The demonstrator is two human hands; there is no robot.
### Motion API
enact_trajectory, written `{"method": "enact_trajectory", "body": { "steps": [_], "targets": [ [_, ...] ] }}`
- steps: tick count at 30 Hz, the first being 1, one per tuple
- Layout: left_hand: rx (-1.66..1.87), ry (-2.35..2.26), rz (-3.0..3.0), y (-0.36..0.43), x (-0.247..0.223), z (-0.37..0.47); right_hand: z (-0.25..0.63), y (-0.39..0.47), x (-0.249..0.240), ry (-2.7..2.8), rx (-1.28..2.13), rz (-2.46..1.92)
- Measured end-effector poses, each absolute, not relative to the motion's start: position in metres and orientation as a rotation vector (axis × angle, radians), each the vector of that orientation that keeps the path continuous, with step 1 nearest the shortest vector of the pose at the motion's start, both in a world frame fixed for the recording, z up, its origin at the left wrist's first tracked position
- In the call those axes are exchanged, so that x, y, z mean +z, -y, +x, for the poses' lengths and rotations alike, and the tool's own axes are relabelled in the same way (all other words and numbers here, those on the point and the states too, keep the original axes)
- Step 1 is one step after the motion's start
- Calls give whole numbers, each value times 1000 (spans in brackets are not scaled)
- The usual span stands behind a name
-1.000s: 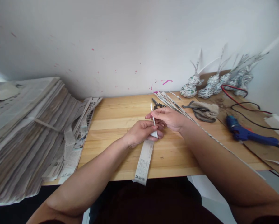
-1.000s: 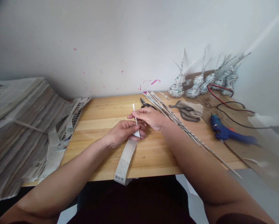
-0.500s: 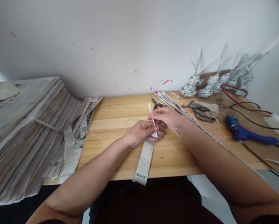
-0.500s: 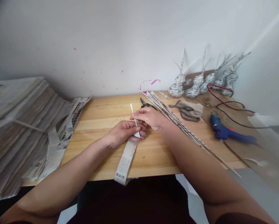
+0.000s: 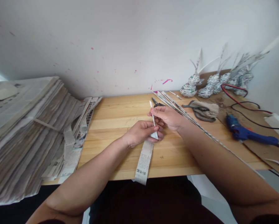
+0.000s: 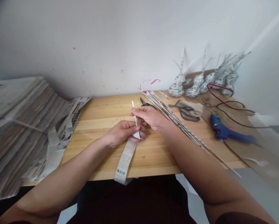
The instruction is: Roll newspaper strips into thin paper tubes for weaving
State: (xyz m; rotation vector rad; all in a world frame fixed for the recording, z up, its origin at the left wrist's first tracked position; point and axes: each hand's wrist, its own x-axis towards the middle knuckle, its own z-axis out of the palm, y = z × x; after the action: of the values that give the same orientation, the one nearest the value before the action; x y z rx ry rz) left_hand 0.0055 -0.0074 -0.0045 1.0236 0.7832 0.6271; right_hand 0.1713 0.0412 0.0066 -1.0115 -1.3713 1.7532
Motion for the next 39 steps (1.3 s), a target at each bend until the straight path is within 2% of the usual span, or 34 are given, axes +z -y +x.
{"method": "enact_trajectory", "body": {
  "steps": [14,21,26,32,39],
  "targets": [
    [605,-794,1027,9,0,6,175,-42,9,1417,1824,-973],
    [582,-777,1022,9,-6,5,172,-42,8,1286,1675,-1065],
    [596,-778,1037,9,-4,5,177,-42,12,1483,1818,-950],
    [540,-821,1027,11,0,5,174,-41,9,1386,1722,-1079],
    [581,-807,1047,10,1,5,177,-40,11,1549,1828,-961]
  ]
}}
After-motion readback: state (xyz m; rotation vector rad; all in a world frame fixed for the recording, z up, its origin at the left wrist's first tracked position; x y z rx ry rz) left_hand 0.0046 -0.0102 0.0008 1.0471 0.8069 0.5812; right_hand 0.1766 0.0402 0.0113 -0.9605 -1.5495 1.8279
